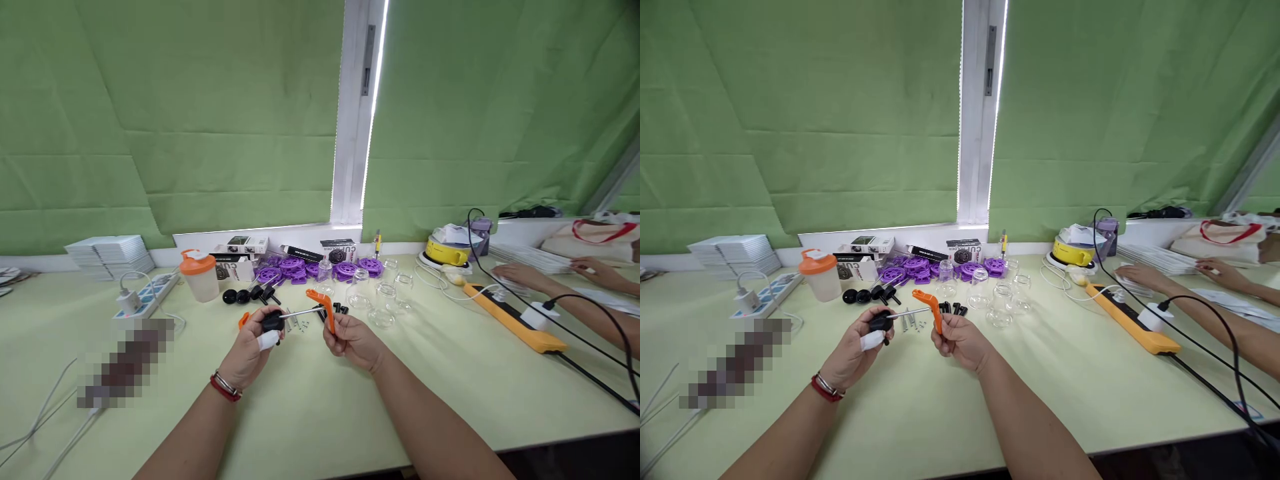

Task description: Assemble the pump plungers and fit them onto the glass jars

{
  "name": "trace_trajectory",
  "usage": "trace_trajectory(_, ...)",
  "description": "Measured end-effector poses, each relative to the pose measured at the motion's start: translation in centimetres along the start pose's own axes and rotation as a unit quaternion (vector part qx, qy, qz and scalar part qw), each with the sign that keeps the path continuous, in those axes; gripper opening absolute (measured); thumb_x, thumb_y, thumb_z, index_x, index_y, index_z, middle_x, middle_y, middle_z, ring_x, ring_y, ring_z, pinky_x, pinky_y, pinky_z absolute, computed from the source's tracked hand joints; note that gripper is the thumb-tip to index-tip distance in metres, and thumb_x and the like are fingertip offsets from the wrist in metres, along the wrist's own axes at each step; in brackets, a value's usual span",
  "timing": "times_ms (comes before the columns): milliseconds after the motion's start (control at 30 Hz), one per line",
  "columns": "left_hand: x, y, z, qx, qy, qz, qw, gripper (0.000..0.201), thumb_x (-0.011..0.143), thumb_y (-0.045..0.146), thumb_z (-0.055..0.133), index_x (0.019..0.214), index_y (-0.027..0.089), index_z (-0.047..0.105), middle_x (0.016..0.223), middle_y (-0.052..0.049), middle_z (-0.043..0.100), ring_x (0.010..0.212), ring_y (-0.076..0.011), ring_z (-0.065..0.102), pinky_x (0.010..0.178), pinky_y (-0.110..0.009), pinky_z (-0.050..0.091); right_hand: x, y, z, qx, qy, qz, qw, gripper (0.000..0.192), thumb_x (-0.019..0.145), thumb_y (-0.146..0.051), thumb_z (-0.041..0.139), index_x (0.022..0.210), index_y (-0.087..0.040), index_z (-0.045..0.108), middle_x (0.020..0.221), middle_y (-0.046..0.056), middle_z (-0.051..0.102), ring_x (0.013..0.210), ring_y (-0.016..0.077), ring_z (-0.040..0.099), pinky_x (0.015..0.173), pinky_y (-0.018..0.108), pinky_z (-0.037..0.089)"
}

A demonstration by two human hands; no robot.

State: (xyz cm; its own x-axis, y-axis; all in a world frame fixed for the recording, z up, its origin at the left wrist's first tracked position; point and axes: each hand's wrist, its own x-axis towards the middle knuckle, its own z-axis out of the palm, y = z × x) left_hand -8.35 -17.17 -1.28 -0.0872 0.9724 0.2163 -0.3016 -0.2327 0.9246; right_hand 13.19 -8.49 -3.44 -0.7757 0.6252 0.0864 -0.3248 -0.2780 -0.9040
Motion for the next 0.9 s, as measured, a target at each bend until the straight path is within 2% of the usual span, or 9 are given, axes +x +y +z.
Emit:
trace_trajectory(100, 0.0, 0.1, -0.2, -0.019, -0.006, -0.002, 1.0, 0.042, 0.063, 0.015, 0.071, 0.102, 0.024, 0.058, 0.099, -0.002, 0.057, 0.072, -0.0112, 0.052, 0.07, -0.026, 0.041, 0.1, 0.1, 0.0, -0.007, 0.001, 0.012, 1.0, 0.032, 0.075, -0.044, 0.067, 0.074, -0.018, 0.048, 0.06, -0.001, 0.053, 0.046, 0.0071, 0.035, 0.046, 0.023, 0.02)
trace_trajectory(300, -0.2, -0.7, 0.0, 0.035, -0.069, -0.024, 0.997, 0.044, 0.065, 0.016, 0.072, 0.105, 0.024, 0.056, 0.092, -0.001, 0.057, 0.075, -0.0119, 0.05, 0.072, -0.026, 0.04, 0.0, 1.1, 0.4, -0.082, -0.024, 0.076, 0.993, 0.031, 0.075, -0.043, 0.066, 0.077, -0.015, 0.053, 0.059, -0.001, 0.055, 0.044, 0.0052, 0.037, 0.046, 0.021, 0.022)
trace_trajectory(433, -0.5, -0.9, 0.6, 0.089, -0.095, -0.037, 0.991, 0.043, 0.064, 0.018, 0.073, 0.104, 0.022, 0.057, 0.1, -0.005, 0.057, 0.084, -0.0159, 0.051, 0.074, -0.028, 0.041, -0.2, 1.7, 0.5, -0.105, -0.031, 0.104, 0.989, 0.032, 0.074, -0.044, 0.067, 0.078, -0.015, 0.054, 0.061, -0.001, 0.056, 0.046, 0.0051, 0.038, 0.047, 0.02, 0.024)
trace_trajectory(533, -0.6, -0.9, 0.8, 0.073, -0.102, -0.039, 0.991, 0.042, 0.064, 0.025, 0.074, 0.103, 0.021, 0.06, 0.099, -0.006, 0.059, 0.087, -0.0181, 0.052, 0.076, -0.028, 0.041, -0.2, 1.9, 0.5, -0.114, -0.029, 0.112, 0.987, 0.033, 0.074, -0.045, 0.067, 0.077, -0.015, 0.053, 0.06, -0.001, 0.057, 0.046, 0.0048, 0.038, 0.046, 0.02, 0.024)
trace_trajectory(667, -0.5, -1.2, 0.7, 0.013, -0.052, -0.052, 0.997, 0.038, 0.079, 0.048, 0.056, 0.099, 0.017, 0.066, 0.096, -0.01, 0.062, 0.085, -0.0196, 0.054, 0.075, -0.031, 0.041, -0.1, 2.0, 0.7, -0.126, -0.03, 0.126, 0.984, 0.034, 0.074, -0.046, 0.066, 0.075, -0.016, 0.052, 0.058, -0.002, 0.056, 0.044, 0.0045, 0.037, 0.045, 0.02, 0.024)
trace_trajectory(767, -0.3, -1.2, 0.6, -0.001, -0.019, -0.066, 0.998, 0.032, 0.081, 0.043, 0.055, 0.092, 0.016, 0.07, 0.09, -0.009, 0.063, 0.08, -0.0175, 0.053, 0.07, -0.028, 0.041, 0.2, 2.2, 0.9, -0.139, -0.017, 0.128, 0.982, 0.034, 0.073, -0.047, 0.066, 0.075, -0.015, 0.053, 0.059, -0.002, 0.056, 0.044, 0.0044, 0.037, 0.043, 0.02, 0.023)
trace_trajectory(900, 0.0, -0.5, 0.2, -0.037, 0.038, -0.035, 0.998, 0.027, 0.08, 0.036, 0.06, 0.09, 0.014, 0.07, 0.088, -0.008, 0.063, 0.076, -0.0153, 0.051, 0.065, -0.025, 0.04, 0.8, 2.9, 0.9, -0.175, 0.06, 0.109, 0.977, 0.035, 0.081, -0.05, 0.054, 0.083, -0.016, 0.056, 0.06, -0.003, 0.053, 0.043, 0.0054, 0.036, 0.042, 0.02, 0.024)
